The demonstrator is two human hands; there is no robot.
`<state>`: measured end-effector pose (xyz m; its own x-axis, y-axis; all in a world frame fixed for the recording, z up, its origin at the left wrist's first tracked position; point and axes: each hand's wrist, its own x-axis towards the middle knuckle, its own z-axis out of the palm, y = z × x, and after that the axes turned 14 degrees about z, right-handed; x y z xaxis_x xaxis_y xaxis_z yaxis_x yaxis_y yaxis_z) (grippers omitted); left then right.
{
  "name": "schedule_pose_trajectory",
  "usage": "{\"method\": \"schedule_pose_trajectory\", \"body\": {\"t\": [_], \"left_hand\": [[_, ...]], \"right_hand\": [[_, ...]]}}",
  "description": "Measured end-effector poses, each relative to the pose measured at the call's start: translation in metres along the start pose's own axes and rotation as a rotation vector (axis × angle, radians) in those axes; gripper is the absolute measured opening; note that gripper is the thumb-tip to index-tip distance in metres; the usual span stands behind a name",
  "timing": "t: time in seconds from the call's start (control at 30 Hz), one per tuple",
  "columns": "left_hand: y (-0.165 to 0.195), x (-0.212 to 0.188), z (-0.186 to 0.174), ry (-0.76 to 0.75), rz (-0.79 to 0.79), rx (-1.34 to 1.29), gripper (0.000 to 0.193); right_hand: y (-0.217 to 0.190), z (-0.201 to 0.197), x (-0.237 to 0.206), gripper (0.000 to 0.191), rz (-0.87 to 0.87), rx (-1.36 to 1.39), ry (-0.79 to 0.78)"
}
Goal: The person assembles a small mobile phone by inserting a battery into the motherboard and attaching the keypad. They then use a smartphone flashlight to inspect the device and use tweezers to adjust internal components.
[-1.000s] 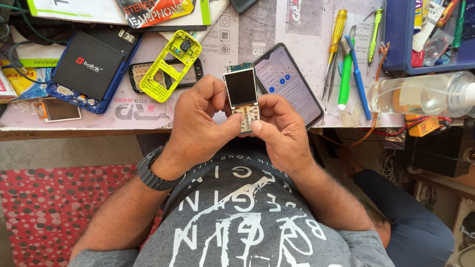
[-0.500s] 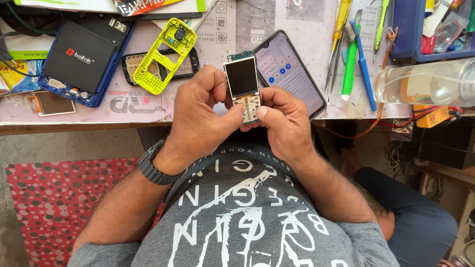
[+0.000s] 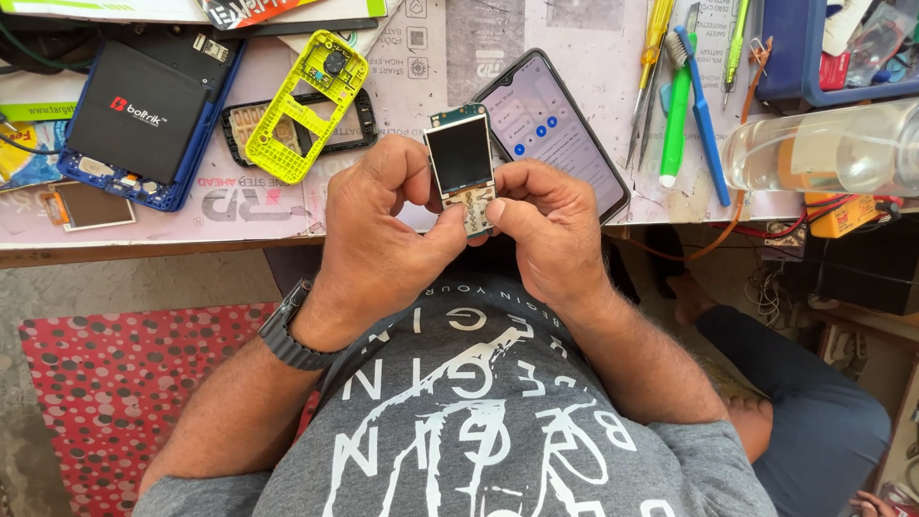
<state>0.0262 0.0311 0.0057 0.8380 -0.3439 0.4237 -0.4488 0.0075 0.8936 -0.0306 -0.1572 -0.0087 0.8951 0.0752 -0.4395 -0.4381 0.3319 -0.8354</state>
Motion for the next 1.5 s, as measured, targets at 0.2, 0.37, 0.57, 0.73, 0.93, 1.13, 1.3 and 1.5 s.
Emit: {"method": "schedule_pose_trajectory", "body": {"t": [0.2,0.37,0.57,0.73,0.93,1.13,1.3,1.5], "left_hand": [[0.002,0.000,0.000,-0.007,0.026,0.053,0.032],[0.004,-0.002,0.004,0.002,0.058,0.059,0.030],[-0.002,0.001,0.000,0.019,-0.062,-0.052,0.034],[-0.006,-0.001,-0.001,0.028,-0.103,-0.135,0.032],[-0.005,0.000,0.000,0.019,-0.080,-0.154,0.033],[-0.002,0.002,0.001,-0.005,-0.081,-0.051,0.028],[-0.007,0.001,0.002,-0.006,-0.151,-0.052,0.031],[-0.011,0.004,0.004,0.018,-0.163,-0.053,0.034]], "right_hand": [[0.003,0.002,0.002,0.013,-0.016,0.031,0.020],[0.009,0.004,0.003,0.009,-0.064,0.105,0.040],[0.005,0.006,0.001,0.011,0.002,0.047,0.064],[-0.007,-0.005,-0.009,0.021,-0.049,-0.153,0.133],[-0.011,-0.010,-0.009,0.026,-0.008,-0.125,0.080],[-0.029,0.003,-0.020,0.027,-0.260,-0.700,0.349],[-0.049,-0.005,-0.015,0.062,-0.566,-1.549,0.585],[-0.046,-0.020,-0.003,0.064,-0.516,-1.558,0.562]]}}
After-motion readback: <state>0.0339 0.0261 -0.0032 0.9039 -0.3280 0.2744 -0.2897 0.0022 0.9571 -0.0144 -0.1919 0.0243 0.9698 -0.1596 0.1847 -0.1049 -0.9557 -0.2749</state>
